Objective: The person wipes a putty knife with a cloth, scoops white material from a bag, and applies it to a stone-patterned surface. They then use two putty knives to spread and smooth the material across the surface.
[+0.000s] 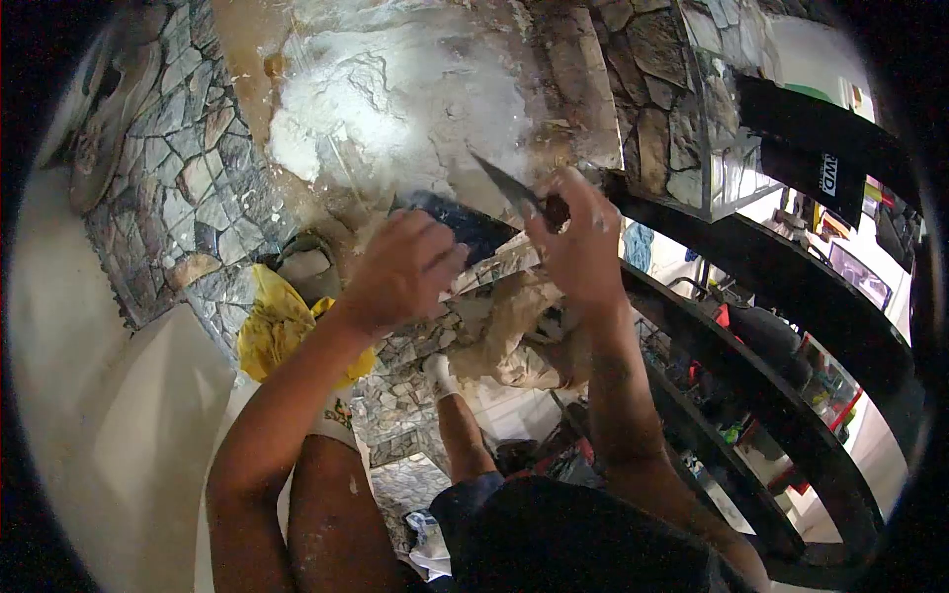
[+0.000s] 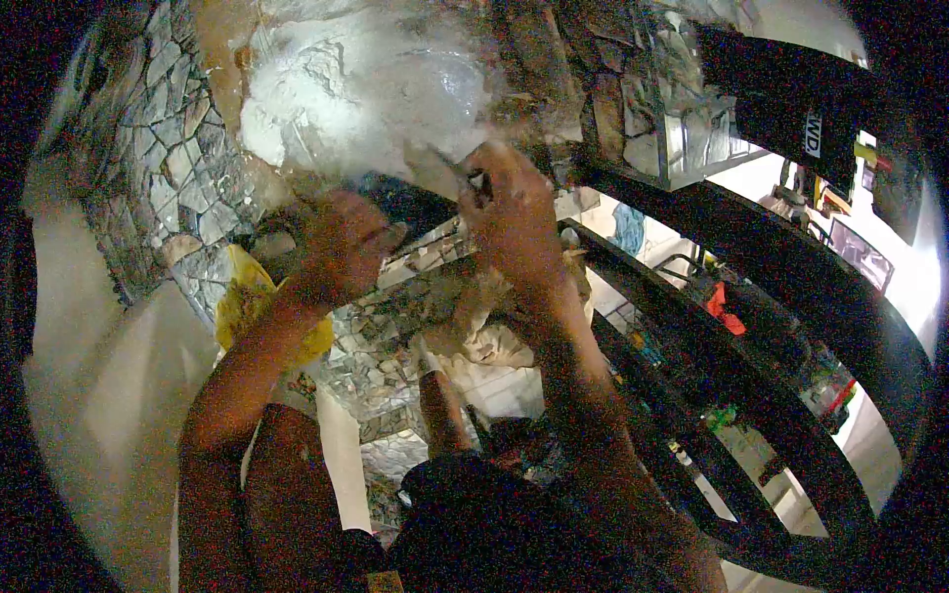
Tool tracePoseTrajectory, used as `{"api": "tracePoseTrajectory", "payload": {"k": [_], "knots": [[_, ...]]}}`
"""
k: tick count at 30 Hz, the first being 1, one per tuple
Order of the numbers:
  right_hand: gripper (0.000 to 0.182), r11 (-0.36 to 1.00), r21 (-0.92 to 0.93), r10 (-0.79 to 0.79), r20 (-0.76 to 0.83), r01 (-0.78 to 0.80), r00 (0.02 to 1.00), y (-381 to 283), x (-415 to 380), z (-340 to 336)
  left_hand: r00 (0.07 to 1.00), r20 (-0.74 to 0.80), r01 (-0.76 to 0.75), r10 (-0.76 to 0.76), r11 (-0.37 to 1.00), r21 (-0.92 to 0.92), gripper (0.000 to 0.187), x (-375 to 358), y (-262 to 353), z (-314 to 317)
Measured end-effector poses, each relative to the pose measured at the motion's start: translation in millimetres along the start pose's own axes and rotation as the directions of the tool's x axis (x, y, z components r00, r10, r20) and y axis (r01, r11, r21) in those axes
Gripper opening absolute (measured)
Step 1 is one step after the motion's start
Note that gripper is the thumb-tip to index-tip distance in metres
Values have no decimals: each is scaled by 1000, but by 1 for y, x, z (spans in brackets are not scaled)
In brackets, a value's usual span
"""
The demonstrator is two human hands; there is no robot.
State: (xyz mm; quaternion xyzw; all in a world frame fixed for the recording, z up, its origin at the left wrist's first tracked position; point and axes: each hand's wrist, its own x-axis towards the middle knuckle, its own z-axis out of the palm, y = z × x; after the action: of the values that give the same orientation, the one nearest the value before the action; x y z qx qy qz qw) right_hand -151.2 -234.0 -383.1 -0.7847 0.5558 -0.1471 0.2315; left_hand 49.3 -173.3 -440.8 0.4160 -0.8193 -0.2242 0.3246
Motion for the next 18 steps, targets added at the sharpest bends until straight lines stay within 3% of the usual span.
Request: {"api": "tracePoseTrajectory", "payload": {"k": [2,3,5,6,8,10,12,13,15,18], "knots": [[37,995,-54,-78,12,79,997,23,-3,7,955,-116,269,-274,961,-59,18,-20,-1,11],[38,990,-80,-116,18,117,993,34,-4,14,872,-74,456,-484,858,-236,19,-24,1,8],[39,990,-124,-45,171,66,984,42,-9,29,589,123,725,-799,455,-518,22,-34,7,2],[40,987,-151,-7,250,46,968,44,-11,37,531,232,775,-815,357,-521,25,-40,4,-3],[29,963,-237,-79,216,131,973,44,-10,53,404,442,853,-801,154,-500,32,-49,-2,-15],[26,930,-313,-148,162,193,976,51,-10,67,438,411,758,-799,83,-647,33,-54,6,-10],[28,899,-377,-206,86,223,975,56,-12,76,385,620,864,-683,32,-502,31,-75,-5,1],[32,913,-359,-156,127,192,980,55,-12,76,473,539,795,-697,73,-602,29,-76,0,1],[40,937,-324,-64,212,132,975,48,-10,72,514,509,822,-690,227,-522,32,-76,0,-2],[41,931,-288,-177,183,225,967,28,-9,60,478,602,865,-639,227,-447,35,-90,-9,6]]}}
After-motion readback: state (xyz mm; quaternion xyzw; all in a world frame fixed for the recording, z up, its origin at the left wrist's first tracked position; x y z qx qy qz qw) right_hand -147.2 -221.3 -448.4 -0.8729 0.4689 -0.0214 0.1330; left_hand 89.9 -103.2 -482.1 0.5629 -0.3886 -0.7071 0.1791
